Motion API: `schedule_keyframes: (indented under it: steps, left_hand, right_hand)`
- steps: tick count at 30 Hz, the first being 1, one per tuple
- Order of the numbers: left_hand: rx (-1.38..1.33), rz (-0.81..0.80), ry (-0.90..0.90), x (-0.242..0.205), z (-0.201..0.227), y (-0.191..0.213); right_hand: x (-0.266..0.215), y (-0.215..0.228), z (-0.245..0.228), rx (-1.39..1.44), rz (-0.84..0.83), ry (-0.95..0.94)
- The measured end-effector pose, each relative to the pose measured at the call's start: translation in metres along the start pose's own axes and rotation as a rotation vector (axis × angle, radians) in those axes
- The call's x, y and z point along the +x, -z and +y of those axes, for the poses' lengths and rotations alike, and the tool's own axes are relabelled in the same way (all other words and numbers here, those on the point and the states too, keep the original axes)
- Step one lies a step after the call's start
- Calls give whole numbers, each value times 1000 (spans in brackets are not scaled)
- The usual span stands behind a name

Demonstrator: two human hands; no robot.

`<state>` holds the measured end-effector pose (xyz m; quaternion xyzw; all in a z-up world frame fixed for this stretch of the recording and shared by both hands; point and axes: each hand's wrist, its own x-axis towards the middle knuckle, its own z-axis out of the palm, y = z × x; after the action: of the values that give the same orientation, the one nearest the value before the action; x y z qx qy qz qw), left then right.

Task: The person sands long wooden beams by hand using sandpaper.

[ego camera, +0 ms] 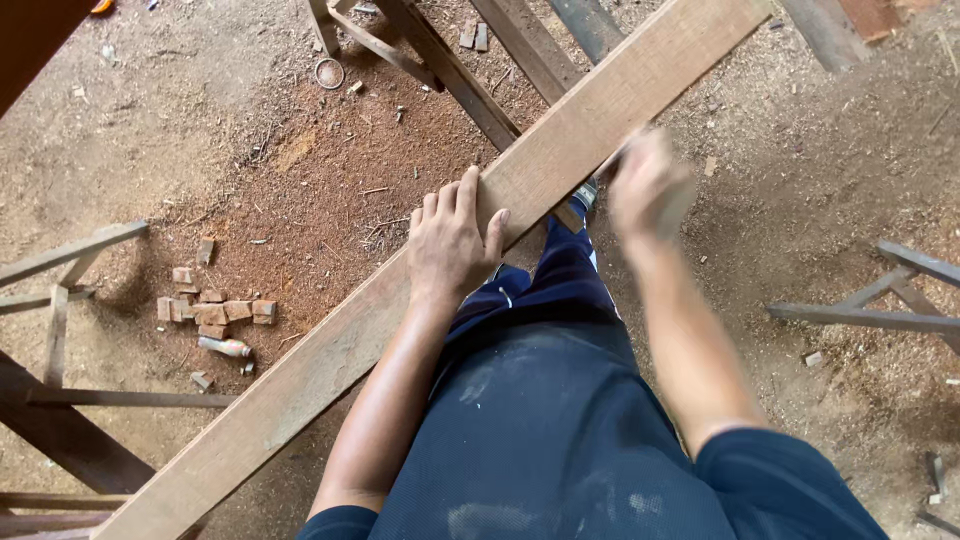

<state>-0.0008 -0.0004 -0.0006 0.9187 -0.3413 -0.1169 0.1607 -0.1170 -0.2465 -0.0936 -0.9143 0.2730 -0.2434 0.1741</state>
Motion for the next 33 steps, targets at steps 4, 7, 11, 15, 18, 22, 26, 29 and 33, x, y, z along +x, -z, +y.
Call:
schedule_keyframes:
  steps: [4,7,11,15,18,22,26,29,33]
  left_hand:
    - [16,-26,11,-1,1,6]
    - [15,-2,-9,5,-1,13]
    - [-1,46,-66,-4,3,9]
    - [40,-5,-69,-2,0,11]
    - [72,-38,-52,-2,-2,9]
    - [77,-71,-13,-1,0,8]
    - [64,-107,83,3,2,8]
    - [110,-16,66,3,3,8]
    - [116,112,-101,-3,1,5]
  right_hand:
    - [77,27,98,-57,202,-237]
    - [69,32,85,285,300,-104]
    - [6,13,14,459,245,152]
    - [-13,-2,-7,303,332,331]
    - [31,-6,43,266,451,122]
    - [65,15,73,207,560,134]
    - [39,-9,25,1135,355,-55]
    - [2,-7,-23,380,367,400]
    - [35,-24,27,296,438,254]
